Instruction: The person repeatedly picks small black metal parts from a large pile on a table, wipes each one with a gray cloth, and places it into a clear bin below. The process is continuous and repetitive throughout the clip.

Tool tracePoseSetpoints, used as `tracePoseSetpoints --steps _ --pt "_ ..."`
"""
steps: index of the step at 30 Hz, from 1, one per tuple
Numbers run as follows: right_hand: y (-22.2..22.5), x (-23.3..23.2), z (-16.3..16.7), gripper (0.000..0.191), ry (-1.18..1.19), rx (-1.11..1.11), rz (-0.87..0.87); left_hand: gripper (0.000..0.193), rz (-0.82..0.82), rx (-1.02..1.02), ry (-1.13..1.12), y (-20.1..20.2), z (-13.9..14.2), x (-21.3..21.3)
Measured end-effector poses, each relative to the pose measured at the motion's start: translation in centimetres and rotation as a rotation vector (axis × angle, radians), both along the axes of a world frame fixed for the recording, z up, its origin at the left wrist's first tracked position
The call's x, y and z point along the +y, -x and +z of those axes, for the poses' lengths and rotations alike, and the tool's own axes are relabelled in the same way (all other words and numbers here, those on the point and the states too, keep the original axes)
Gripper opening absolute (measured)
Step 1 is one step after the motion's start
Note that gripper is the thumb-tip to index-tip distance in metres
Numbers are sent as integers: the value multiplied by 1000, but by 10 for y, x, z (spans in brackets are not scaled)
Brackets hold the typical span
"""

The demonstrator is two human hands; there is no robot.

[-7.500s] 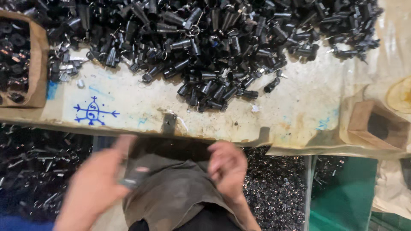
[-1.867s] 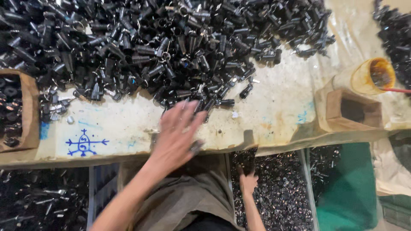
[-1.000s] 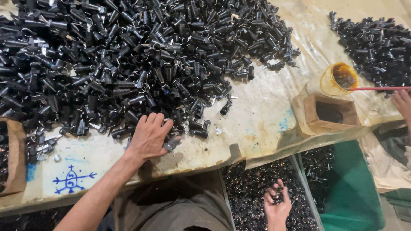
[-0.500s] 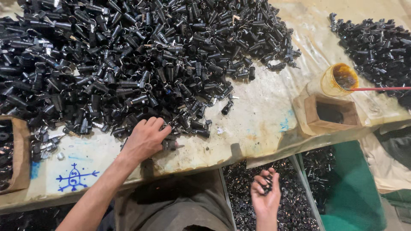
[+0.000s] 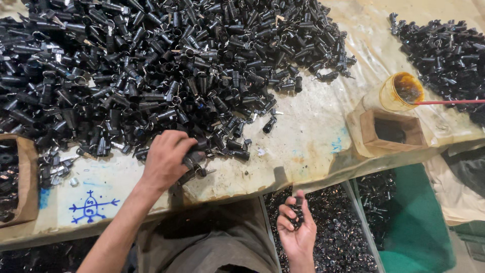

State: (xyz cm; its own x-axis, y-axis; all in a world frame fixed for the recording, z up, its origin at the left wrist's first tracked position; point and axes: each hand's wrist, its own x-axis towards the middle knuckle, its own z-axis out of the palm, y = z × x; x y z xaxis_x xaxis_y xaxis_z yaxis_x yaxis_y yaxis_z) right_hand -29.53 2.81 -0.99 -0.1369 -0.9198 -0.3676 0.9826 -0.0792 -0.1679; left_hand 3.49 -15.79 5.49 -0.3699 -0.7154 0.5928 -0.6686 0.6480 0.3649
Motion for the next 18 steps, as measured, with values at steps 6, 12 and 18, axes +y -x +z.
tracePoseSetpoints --steps 6,12,18 --pt "-36 -14 9 25 69 -62 155 14 -284 1270 -612 7 -6 29" --pt "-74 -26 16 27 -92 -71 351 34 -607 1626 -832 22 -11 101" --pt "-95 -24 18 21 109 572 387 40 33 441 -399 37 -21 141"
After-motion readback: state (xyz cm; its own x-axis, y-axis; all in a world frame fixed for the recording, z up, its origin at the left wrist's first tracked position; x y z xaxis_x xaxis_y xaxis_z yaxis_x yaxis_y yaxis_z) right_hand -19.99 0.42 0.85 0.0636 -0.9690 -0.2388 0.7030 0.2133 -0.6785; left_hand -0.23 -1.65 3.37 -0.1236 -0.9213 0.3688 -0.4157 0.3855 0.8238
